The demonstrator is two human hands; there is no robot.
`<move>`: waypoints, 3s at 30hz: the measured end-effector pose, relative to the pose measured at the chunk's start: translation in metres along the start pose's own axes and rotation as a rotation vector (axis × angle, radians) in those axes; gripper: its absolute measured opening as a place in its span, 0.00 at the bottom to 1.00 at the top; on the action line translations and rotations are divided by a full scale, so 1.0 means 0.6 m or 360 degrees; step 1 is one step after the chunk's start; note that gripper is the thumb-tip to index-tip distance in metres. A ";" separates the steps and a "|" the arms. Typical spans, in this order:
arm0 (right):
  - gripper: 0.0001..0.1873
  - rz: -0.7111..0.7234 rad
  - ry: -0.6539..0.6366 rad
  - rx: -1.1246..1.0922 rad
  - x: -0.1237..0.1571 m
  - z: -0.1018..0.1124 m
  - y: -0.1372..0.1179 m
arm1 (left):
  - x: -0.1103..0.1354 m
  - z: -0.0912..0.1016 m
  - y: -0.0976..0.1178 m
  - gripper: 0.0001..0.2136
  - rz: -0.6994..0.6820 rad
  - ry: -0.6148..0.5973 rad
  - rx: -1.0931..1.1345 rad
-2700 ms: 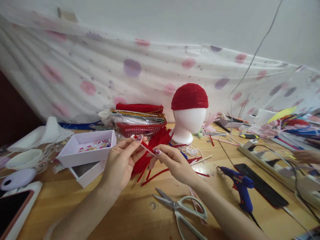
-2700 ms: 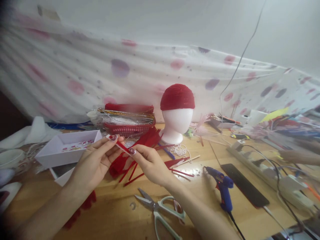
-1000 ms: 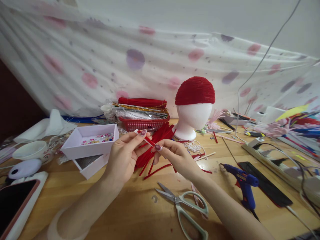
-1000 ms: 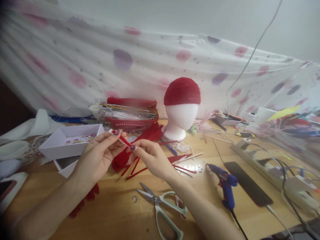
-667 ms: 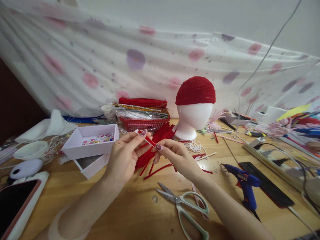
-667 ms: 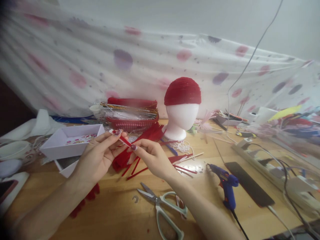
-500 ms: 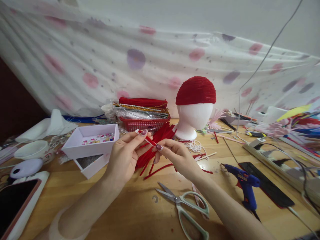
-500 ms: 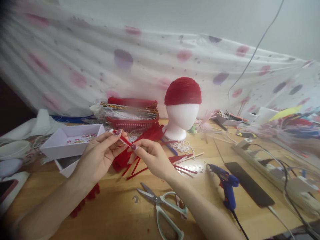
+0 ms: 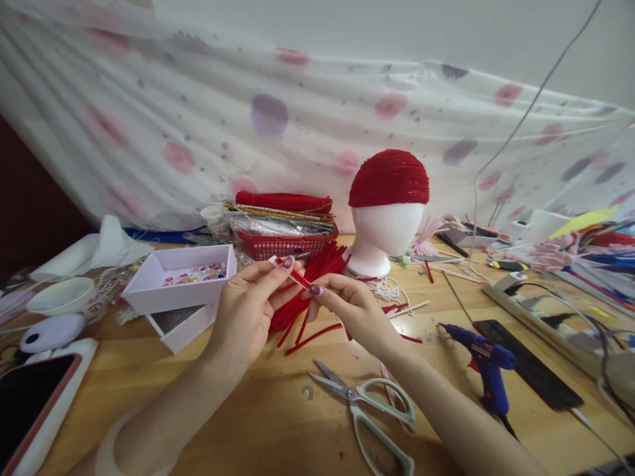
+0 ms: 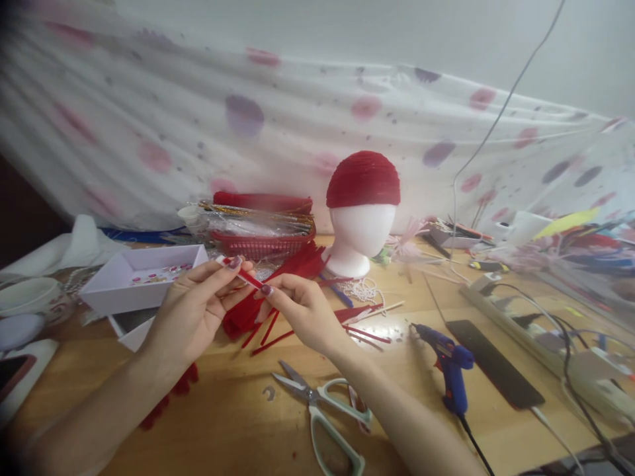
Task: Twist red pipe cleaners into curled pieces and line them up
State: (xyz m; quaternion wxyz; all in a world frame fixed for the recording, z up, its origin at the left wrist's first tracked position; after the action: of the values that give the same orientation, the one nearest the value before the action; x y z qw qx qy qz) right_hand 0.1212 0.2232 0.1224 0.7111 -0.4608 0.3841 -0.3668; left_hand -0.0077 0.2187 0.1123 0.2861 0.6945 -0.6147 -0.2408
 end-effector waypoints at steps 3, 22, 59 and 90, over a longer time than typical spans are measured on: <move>0.12 0.0027 0.0014 0.0003 0.000 0.001 -0.003 | 0.002 -0.001 0.002 0.05 -0.0037 -0.0019 -0.0034; 0.11 0.0329 0.0259 0.0347 0.008 0.028 -0.028 | 0.013 -0.023 0.008 0.04 -0.0380 -0.0406 -0.0293; 0.11 0.1487 0.0562 0.1849 0.076 0.007 -0.098 | 0.027 -0.027 -0.064 0.18 0.0448 -0.0453 -0.0590; 0.15 0.0722 0.0632 0.0955 0.043 0.028 -0.079 | 0.016 -0.017 -0.019 0.09 -0.0190 -0.0399 -0.0496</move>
State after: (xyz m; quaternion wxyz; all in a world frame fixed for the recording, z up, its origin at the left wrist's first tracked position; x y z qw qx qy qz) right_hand 0.1396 0.1922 0.1663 0.7885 -0.0576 0.4815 -0.3783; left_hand 0.0090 0.2109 0.1121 0.2965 0.6416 -0.5584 -0.4342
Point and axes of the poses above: each hand's wrist, its own x-axis away from the middle knuckle, its own z-axis out of the back of the hand, y = z × x, the point moved 9 cm from there along -x, towards the middle knuckle, and after that the axes turned 8 degrees about x, right-handed, at the moved point
